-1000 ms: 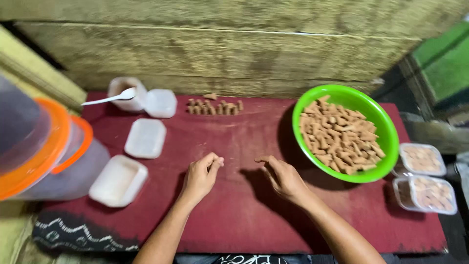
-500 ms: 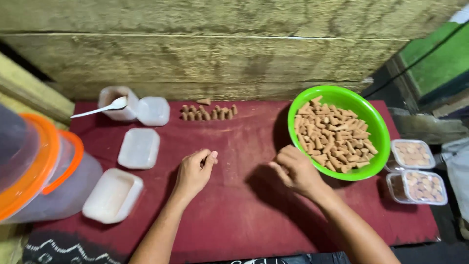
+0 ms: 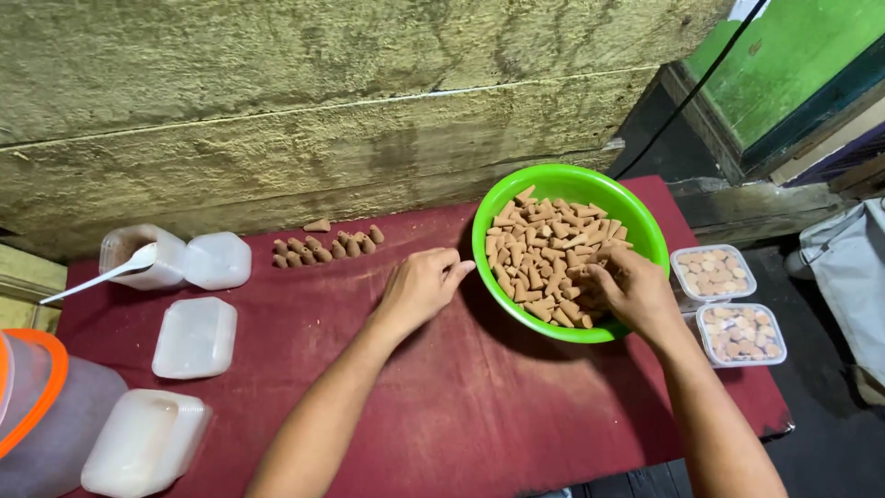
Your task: Packing incense cones into small plastic containers and closing the lids
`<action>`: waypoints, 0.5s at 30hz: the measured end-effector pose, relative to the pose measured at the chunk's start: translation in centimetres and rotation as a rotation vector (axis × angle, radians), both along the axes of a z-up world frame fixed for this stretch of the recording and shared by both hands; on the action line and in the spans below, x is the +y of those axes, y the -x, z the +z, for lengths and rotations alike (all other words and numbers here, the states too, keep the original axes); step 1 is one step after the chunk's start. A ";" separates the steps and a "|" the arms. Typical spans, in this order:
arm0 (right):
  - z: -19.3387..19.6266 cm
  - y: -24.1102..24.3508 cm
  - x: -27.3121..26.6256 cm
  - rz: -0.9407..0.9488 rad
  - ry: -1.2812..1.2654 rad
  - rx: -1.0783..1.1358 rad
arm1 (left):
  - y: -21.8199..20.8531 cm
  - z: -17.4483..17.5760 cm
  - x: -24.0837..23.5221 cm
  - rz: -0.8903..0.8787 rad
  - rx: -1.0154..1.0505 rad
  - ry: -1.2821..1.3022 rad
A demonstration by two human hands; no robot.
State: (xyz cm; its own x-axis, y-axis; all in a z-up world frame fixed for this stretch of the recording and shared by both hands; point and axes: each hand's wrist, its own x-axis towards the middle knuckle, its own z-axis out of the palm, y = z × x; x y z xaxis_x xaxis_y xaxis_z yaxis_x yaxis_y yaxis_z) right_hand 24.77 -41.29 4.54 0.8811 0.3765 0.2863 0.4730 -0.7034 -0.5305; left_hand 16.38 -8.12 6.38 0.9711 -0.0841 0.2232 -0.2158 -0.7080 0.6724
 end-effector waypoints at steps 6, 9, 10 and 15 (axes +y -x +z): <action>-0.3 1.7 3.1 0.169 -0.135 -0.065 | 3.5 -1.9 1.2 0.070 -0.023 -0.105; 0.8 3.4 6.9 0.258 -0.115 -0.095 | 7.8 -2.5 3.7 0.168 0.029 -0.003; 1.1 3.9 8.1 0.280 -0.115 -0.094 | 9.4 -2.8 4.4 0.190 0.029 -0.002; 0.0 7.0 15.6 0.615 -0.124 -0.049 | 19.4 -6.1 8.2 0.519 -0.066 0.058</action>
State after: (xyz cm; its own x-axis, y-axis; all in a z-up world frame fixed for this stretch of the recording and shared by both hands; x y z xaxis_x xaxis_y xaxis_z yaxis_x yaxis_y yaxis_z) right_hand 17.79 -25.72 4.51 0.4988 0.7715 0.3949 0.7973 -0.2297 -0.5582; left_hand -3.04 0.04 0.28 0.8653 0.4186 0.2756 0.1098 -0.6949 0.7107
